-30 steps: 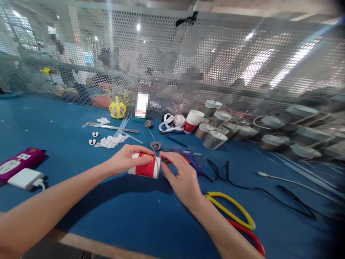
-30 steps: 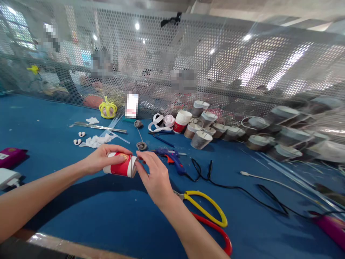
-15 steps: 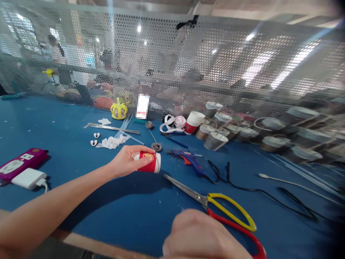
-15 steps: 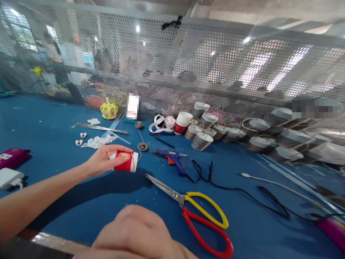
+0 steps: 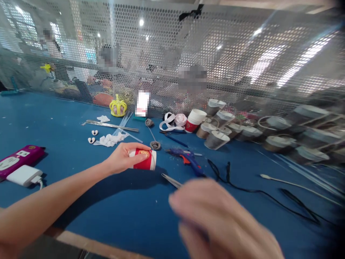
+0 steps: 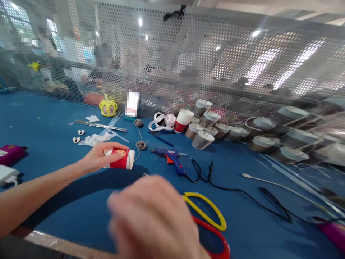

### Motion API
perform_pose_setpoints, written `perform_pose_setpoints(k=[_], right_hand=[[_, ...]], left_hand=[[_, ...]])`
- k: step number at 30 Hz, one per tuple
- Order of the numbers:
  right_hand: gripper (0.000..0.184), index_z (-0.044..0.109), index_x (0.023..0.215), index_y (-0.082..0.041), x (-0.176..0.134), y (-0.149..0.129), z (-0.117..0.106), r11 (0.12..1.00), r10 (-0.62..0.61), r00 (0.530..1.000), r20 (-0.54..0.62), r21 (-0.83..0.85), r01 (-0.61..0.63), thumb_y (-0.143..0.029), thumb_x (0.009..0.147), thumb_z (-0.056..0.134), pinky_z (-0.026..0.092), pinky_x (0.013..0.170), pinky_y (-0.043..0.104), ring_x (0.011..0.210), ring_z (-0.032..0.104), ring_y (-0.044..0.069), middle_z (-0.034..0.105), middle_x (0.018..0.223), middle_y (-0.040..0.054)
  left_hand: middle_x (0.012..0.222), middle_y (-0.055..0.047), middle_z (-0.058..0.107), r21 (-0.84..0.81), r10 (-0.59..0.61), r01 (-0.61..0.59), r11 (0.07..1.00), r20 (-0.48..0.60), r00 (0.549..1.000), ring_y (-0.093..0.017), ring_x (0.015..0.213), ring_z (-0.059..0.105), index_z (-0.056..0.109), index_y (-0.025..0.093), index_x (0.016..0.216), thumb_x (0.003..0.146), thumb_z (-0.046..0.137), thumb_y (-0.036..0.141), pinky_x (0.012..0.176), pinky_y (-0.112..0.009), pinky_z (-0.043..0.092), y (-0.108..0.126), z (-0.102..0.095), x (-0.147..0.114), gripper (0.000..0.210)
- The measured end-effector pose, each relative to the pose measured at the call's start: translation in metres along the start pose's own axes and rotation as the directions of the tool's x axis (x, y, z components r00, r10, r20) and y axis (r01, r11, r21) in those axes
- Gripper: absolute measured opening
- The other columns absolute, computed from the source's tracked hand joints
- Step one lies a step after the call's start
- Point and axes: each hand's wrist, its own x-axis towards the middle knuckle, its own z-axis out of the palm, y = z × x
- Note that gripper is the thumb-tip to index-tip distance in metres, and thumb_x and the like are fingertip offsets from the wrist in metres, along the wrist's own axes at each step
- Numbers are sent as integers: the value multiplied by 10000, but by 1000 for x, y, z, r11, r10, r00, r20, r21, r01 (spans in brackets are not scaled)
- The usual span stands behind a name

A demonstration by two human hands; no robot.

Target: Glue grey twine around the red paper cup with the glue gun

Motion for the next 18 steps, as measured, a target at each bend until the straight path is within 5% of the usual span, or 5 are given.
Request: perform_pose_setpoints(k=[3,6,9,13,18], right_hand=[[140,619,802,-216,23,44,-2,892,357,934,22,-306,-333,-268,831,493,477,636,286,678,623,171,680,769,34],[241,615,940,-148,28,101,5,579,756,625,195,-645,-499,-299,847,453,447,725,315,872,621,237,674,941,120],[110,650,731,-105,17,144,18,498,841,483,244,-700,-512,-187,730,577,445,664,313,814,639,287,680,832,187],[105,641,753,-88,2,163,29,472,865,447,227,-670,-572,-119,663,596,445,664,309,839,634,302,675,859,205],[309,558,992,-85,2,153,17,499,855,493,159,-510,-701,-238,723,545,466,654,290,818,630,238,667,879,146]], left_hand=[[806,-67,698,37,15,-14,999,-28,1000,-122,617,599,687,127,891,672,662,301,547,-206,475,4,-1,0,280],[816,-71,697,61,27,-25,998,-36,999,-135,635,601,690,129,876,668,662,320,560,-223,484,7,-1,0,284],[815,-63,696,53,50,-47,997,-40,998,-138,648,599,691,138,859,659,668,321,576,-230,487,8,0,0,272],[744,-41,687,-14,16,-16,1000,-30,999,-108,588,573,690,139,828,654,671,297,546,-208,469,8,1,0,236],[732,-33,682,-61,-13,11,998,-33,999,-102,583,569,686,146,830,660,673,279,540,-204,459,6,-1,2,216]])
